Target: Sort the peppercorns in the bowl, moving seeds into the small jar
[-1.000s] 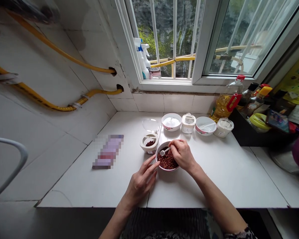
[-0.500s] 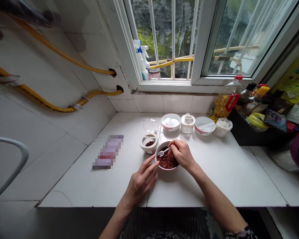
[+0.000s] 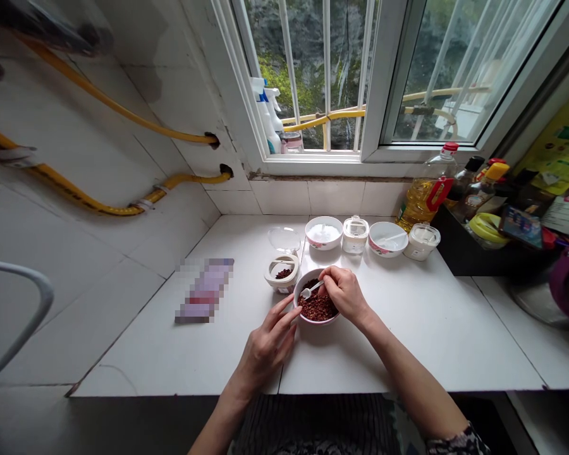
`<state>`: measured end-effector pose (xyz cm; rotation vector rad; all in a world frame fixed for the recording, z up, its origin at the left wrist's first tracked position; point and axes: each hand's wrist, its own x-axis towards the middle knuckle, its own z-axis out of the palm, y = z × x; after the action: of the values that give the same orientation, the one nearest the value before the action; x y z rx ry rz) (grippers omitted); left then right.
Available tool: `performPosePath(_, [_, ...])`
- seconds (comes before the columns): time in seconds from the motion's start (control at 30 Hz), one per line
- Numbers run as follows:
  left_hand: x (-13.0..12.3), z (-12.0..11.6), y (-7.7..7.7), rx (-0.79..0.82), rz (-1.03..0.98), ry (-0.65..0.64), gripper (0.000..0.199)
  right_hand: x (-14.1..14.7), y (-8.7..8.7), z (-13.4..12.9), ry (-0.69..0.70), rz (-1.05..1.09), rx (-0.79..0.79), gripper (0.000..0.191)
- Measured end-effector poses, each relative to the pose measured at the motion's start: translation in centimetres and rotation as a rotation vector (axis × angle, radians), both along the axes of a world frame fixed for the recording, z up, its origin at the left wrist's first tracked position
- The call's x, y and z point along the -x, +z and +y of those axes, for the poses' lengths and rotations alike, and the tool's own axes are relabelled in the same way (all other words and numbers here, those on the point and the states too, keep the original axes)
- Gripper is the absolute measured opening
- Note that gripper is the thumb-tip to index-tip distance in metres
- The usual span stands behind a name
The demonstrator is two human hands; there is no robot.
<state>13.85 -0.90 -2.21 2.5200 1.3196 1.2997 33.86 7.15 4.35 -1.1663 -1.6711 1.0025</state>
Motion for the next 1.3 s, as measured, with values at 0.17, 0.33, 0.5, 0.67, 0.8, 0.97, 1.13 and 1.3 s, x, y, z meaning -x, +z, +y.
performPosePath(0.17, [-0.02,0.00,-0.03,0.007,0.006,-0.002,0.045,-0.22,-0.22,0.22,-0.031,0.058,0.050,0.013])
performPosePath(0.33, [0.01,0.01,-0.09,0.007,0.008,-0.003,0.045,-0.33,-0.40,0.31,-0.042,0.099,0.059,0.014])
performPosePath(0.5, [0.04,0.06,-0.10,-0.001,0.008,-0.002,0.044,-0.11,-0.52,0.31,-0.018,0.008,-0.039,0.015])
performPosePath(0.67, [0.07,0.06,0.02,0.002,0.006,-0.002,0.043,-0.15,-0.87,0.46,0.011,0.045,0.011,0.015])
performPosePath(0.8, [0.09,0.05,-0.01,0.004,0.001,-0.006,0.043,-0.30,-1.03,0.58,0.005,0.104,0.083,0.013])
performPosePath(0.97, [0.20,0.09,-0.28,0.021,-0.008,-0.017,0.044,-0.43,-0.83,0.60,0.006,0.163,0.153,0.012])
performPosePath(1.13, [0.24,0.16,-0.46,0.032,-0.005,-0.019,0.044,-0.38,-0.72,0.49,0.036,0.162,0.156,0.012])
performPosePath(1.3, [0.24,0.20,-0.56,0.060,-0.040,-0.019,0.045,-0.67,-0.59,0.56,0.039,0.167,0.182,0.012])
